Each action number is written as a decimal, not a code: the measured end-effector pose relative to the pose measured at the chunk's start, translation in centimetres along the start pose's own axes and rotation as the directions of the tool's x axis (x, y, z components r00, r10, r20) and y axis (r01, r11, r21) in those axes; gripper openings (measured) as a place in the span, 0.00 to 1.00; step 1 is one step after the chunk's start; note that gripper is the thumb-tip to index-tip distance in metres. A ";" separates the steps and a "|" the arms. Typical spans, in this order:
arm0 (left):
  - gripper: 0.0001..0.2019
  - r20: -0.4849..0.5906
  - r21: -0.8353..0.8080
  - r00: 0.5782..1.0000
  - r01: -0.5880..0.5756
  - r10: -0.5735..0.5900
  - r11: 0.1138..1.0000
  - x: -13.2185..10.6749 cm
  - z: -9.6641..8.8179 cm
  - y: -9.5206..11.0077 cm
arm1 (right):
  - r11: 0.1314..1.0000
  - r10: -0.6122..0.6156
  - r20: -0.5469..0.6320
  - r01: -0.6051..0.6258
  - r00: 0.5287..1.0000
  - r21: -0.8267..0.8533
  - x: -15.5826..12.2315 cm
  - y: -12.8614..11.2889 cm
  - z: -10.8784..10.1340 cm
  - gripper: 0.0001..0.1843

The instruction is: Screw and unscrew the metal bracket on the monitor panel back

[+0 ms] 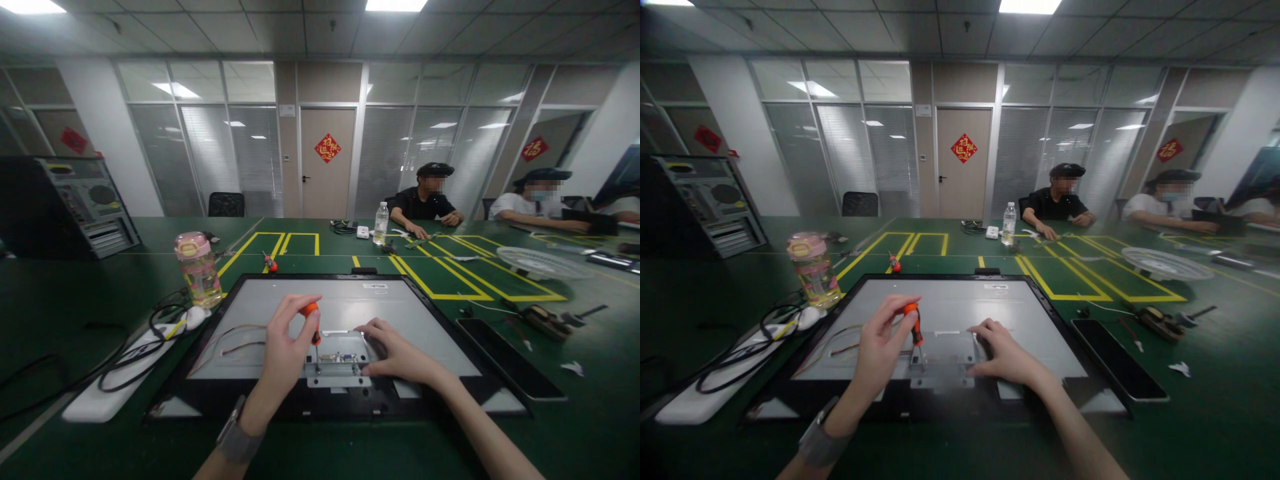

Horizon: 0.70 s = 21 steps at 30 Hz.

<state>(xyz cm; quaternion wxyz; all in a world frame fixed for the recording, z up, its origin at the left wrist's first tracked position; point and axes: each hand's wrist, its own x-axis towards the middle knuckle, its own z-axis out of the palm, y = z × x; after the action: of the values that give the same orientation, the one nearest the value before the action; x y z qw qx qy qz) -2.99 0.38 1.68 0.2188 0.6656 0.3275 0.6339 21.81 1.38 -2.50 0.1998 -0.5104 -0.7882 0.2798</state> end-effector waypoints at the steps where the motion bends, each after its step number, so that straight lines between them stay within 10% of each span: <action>1: 0.08 -0.007 0.003 1.000 -0.011 0.011 1.000 0.0 0.0 0.1 | 1.000 0.001 -0.002 -0.001 1.000 -0.004 0.0 0.0 0.0 0.39; 21: 0.10 -0.024 0.009 1.000 0.001 -0.001 1.000 -0.1 -0.1 -0.2 | 0.999 -0.031 -0.006 0.031 0.999 0.009 0.3 0.8 0.4 0.38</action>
<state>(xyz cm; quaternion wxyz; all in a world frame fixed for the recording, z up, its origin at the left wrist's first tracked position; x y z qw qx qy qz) -3.15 0.42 1.44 0.2121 0.6586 0.3334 0.6403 21.98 1.82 -3.30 0.2089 -0.4980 -0.7942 0.2786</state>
